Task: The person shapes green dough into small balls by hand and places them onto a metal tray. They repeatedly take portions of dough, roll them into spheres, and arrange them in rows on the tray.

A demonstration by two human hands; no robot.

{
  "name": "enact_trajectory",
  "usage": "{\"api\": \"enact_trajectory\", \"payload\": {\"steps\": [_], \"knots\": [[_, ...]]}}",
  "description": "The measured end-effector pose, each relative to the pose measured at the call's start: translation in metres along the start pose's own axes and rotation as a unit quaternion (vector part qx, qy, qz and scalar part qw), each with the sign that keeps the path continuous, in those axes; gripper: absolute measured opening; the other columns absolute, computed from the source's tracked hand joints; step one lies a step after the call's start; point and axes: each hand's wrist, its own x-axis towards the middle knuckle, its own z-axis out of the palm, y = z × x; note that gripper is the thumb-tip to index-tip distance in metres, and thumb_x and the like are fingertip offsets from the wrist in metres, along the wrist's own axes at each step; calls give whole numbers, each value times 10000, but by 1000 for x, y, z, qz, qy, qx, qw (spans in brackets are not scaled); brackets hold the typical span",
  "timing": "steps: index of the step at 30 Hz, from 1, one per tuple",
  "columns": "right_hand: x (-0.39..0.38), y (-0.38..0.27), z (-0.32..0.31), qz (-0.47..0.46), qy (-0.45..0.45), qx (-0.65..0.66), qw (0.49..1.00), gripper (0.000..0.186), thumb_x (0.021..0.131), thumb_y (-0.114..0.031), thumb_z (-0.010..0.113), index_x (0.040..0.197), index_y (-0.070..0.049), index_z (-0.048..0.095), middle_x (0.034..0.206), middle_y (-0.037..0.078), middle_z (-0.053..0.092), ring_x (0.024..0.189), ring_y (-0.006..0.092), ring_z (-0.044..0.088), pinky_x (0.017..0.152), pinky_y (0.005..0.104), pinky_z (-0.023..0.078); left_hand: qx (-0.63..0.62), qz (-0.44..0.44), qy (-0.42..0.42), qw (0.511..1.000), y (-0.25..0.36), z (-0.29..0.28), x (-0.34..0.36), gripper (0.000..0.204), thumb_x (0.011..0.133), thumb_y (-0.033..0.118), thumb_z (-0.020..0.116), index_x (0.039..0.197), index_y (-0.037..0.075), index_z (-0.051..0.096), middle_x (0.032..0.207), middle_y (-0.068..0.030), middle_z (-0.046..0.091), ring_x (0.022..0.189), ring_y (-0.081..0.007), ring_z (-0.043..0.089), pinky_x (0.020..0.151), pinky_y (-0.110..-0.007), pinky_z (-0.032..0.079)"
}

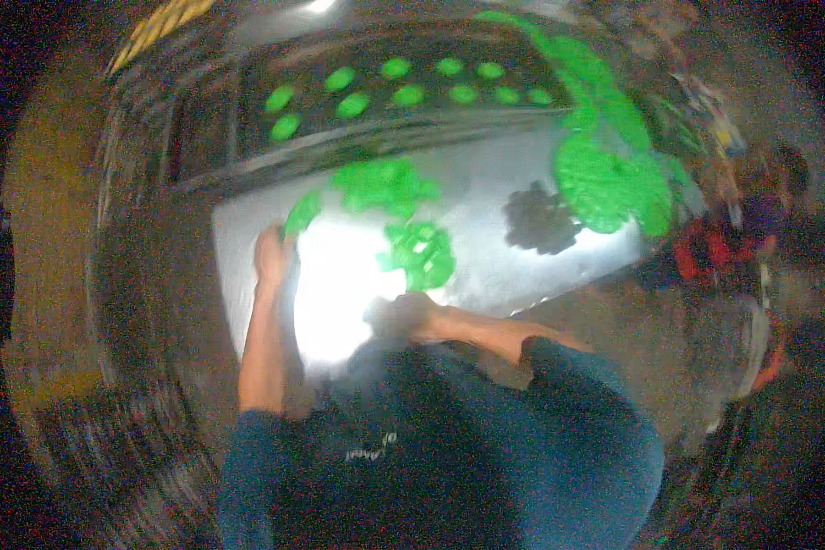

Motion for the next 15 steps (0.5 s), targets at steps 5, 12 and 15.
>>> {"api": "enact_trajectory", "payload": {"steps": [5,12,15], "knots": [[-41,155,-155,210,309,222,901,484,811,-258,671,1231,-66,525,846,110,669,732,167,627,676,343,508,13,22,-138,990,-7,-16,6,163,730,144,641,749,-6,579,740,-178,592,711,-345,552,678,-441,437],[-48,375,-339,273,646,1,713,410,798,-289,622,1100,-12,618,980,218,653,921,357,635,797,427,490,-348,-328,-108,872,32,-29,3,67,837,56,557,884,9,570,714,-34,556,589,-109,503,527,-269,404],[-30,442,-334,374,551,-90,740,334,816,-255,571,1036,-14,636,995,223,645,937,390,621,810,466,488,-220,-278,-155,922,43,-34,1,136,884,124,557,907,-6,588,698,-36,567,603,-104,518,547,-263,421]]}}
